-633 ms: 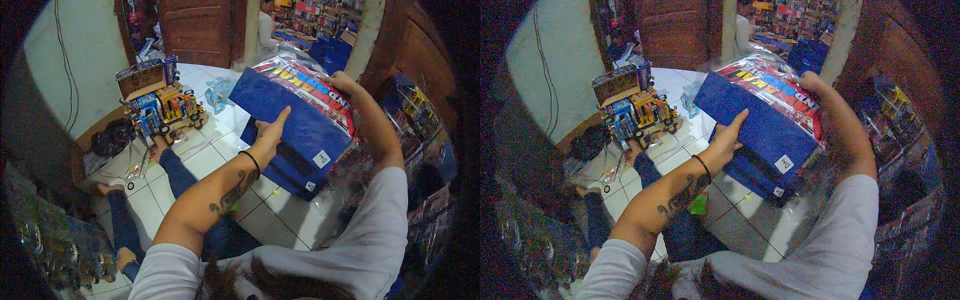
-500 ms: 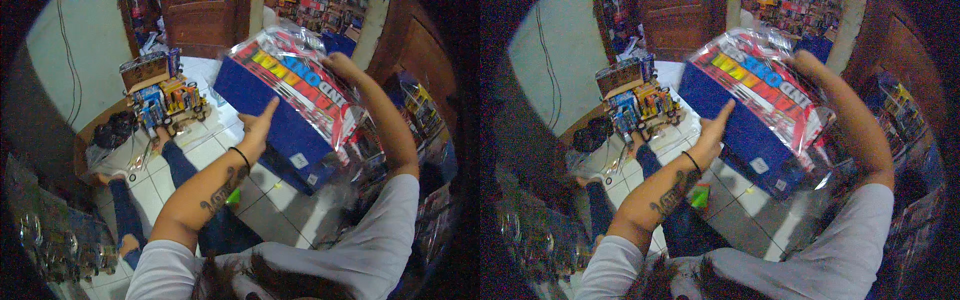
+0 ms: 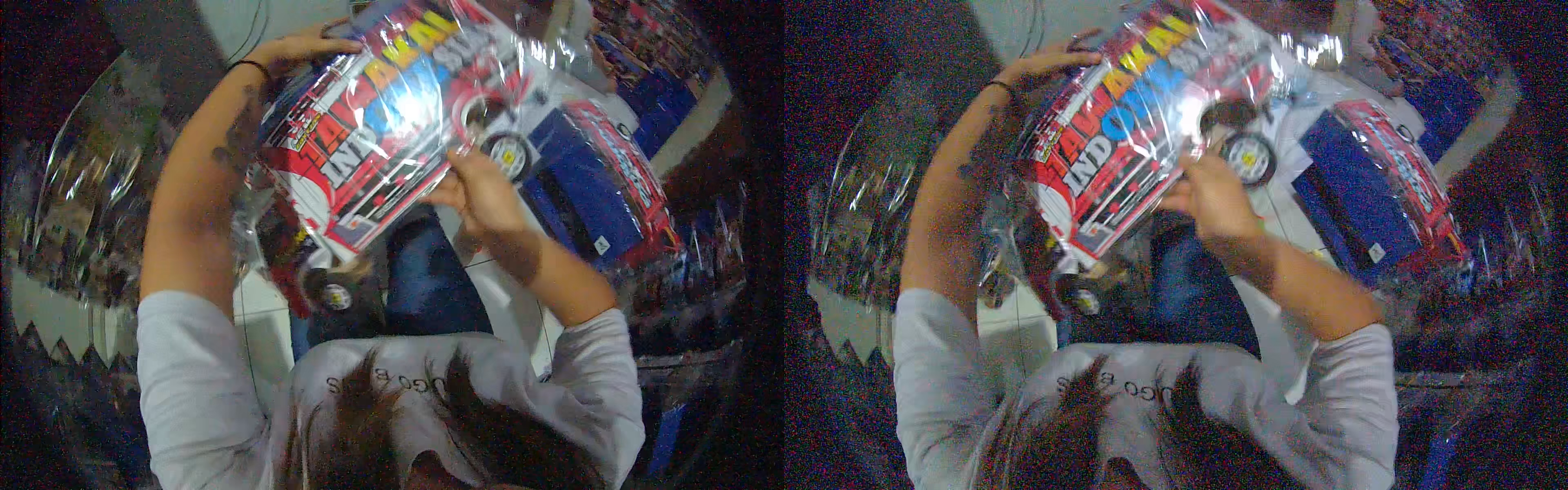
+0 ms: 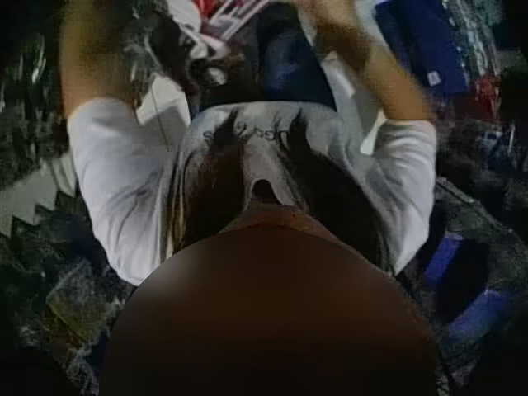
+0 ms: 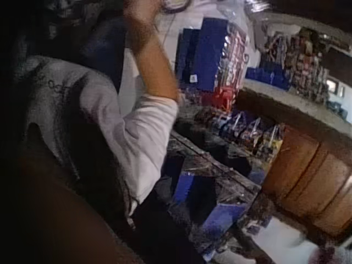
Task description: The person sits on the floor and repeatedly wraps toy boxes in clear plastic bags. They use a handheld heat sealer to seal the bags after inserting the toys. The person handles multiple toy boxes, including a blue car and a green train, one at a time.
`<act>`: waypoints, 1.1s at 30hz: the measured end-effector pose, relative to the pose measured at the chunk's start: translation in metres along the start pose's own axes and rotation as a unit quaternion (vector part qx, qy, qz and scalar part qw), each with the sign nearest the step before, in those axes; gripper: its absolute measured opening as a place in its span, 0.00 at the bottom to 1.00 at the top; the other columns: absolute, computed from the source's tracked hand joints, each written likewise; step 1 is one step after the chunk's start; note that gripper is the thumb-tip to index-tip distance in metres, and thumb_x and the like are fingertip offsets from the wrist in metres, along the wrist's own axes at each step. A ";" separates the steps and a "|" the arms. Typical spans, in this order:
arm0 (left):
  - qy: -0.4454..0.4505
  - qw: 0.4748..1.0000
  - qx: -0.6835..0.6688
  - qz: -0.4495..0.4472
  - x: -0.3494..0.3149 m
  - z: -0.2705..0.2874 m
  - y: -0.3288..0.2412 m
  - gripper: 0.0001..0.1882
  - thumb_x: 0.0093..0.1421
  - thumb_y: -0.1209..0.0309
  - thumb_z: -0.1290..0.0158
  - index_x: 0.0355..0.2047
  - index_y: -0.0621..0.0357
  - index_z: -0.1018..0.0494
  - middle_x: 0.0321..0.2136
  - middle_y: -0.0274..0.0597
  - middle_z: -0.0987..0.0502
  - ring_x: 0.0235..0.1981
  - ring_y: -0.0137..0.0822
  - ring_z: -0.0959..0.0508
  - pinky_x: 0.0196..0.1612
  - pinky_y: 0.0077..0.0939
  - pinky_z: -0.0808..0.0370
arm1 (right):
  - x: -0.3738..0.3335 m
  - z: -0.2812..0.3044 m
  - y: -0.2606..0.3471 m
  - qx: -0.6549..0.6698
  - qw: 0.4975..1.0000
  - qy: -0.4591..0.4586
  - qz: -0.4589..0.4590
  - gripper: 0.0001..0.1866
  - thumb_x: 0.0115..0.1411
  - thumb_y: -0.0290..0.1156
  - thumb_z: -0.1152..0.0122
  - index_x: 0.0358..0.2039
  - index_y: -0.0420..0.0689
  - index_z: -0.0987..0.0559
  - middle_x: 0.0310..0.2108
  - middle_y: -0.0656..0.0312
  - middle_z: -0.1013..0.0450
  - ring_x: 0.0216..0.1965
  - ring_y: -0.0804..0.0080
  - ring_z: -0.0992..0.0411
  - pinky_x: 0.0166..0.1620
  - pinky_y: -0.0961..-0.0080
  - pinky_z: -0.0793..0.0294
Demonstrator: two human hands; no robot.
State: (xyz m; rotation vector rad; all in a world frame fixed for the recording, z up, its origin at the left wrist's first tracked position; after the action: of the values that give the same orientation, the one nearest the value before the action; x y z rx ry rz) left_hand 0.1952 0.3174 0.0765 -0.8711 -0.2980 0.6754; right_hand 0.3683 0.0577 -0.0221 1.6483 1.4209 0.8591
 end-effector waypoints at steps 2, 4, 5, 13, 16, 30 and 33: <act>0.003 0.996 0.090 -0.012 0.016 -0.022 0.037 0.49 0.53 0.51 0.38 0.67 0.56 0.52 0.55 0.45 0.31 0.53 0.35 0.31 0.56 0.30 0.32 | -0.010 0.003 -0.063 0.079 0.996 0.015 -0.033 0.17 0.68 0.36 0.56 0.48 0.36 0.33 0.46 0.49 0.28 0.44 0.56 0.25 0.48 0.60 0.22; 0.115 0.990 0.055 0.056 0.034 -0.059 0.082 0.51 0.53 0.50 0.38 0.68 0.54 0.53 0.60 0.49 0.36 0.59 0.38 0.36 0.62 0.32 0.39 | -0.017 0.015 -0.108 0.157 0.983 0.025 -0.092 0.19 0.68 0.36 0.57 0.52 0.35 0.35 0.49 0.49 0.30 0.49 0.54 0.27 0.53 0.57 0.26; 0.140 0.983 0.061 0.101 0.038 -0.082 0.109 0.57 0.44 0.37 0.39 0.66 0.57 0.48 0.64 0.52 0.44 0.64 0.45 0.42 0.65 0.37 0.45 | -0.021 0.021 -0.122 0.188 0.973 0.001 -0.132 0.19 0.68 0.36 0.58 0.53 0.36 0.35 0.50 0.48 0.30 0.50 0.54 0.28 0.54 0.57 0.27; 0.000 0.981 0.168 0.093 0.007 -0.139 0.104 0.55 0.48 0.31 0.49 0.62 0.67 0.42 0.61 0.61 0.39 0.62 0.51 0.37 0.65 0.36 0.42 | -0.034 0.114 0.003 -0.202 0.941 0.272 -0.019 0.22 0.63 0.40 0.45 0.52 0.39 0.29 0.48 0.51 0.27 0.48 0.61 0.27 0.53 0.65 0.28; -0.071 0.931 0.358 -0.004 -0.071 -0.154 0.041 0.45 0.51 0.49 0.41 0.62 0.63 0.42 0.59 0.57 0.35 0.58 0.53 0.34 0.61 0.43 0.38 | 0.007 0.226 0.028 -0.414 0.856 -0.115 0.287 0.32 0.60 0.46 0.43 0.59 0.40 0.34 0.56 0.50 0.33 0.55 0.60 0.32 0.56 0.62 0.32; -0.572 0.782 0.196 0.150 -0.373 -0.346 0.093 0.67 0.34 0.60 0.25 0.68 0.55 0.59 0.62 0.58 0.43 0.61 0.53 0.40 0.62 0.47 0.41 | 0.054 0.378 -0.111 -0.119 0.990 0.078 -0.021 0.29 0.48 0.38 0.36 0.50 0.40 0.29 0.42 0.59 0.26 0.37 0.72 0.28 0.40 0.76 0.28; -0.575 0.798 0.022 0.178 -0.390 -0.372 0.127 0.67 0.34 0.68 0.25 0.67 0.58 0.60 0.59 0.59 0.40 0.58 0.50 0.36 0.58 0.41 0.35 | 0.065 0.378 -0.129 -0.225 0.972 -0.044 0.058 0.29 0.50 0.37 0.41 0.53 0.40 0.30 0.41 0.57 0.27 0.39 0.71 0.28 0.38 0.74 0.26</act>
State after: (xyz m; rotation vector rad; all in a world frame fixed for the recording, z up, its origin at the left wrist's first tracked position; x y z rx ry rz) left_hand 0.0331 -0.1047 -0.2433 -0.3607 -1.2261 1.5315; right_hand 0.6495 0.0820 -0.3125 1.4076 0.9856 1.0699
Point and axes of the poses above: each hand's wrist, its own x-axis towards the middle knuckle, its own z-axis out of the back of the hand, y = z × x, the point moved 3 cm from there along x, towards the middle knuckle
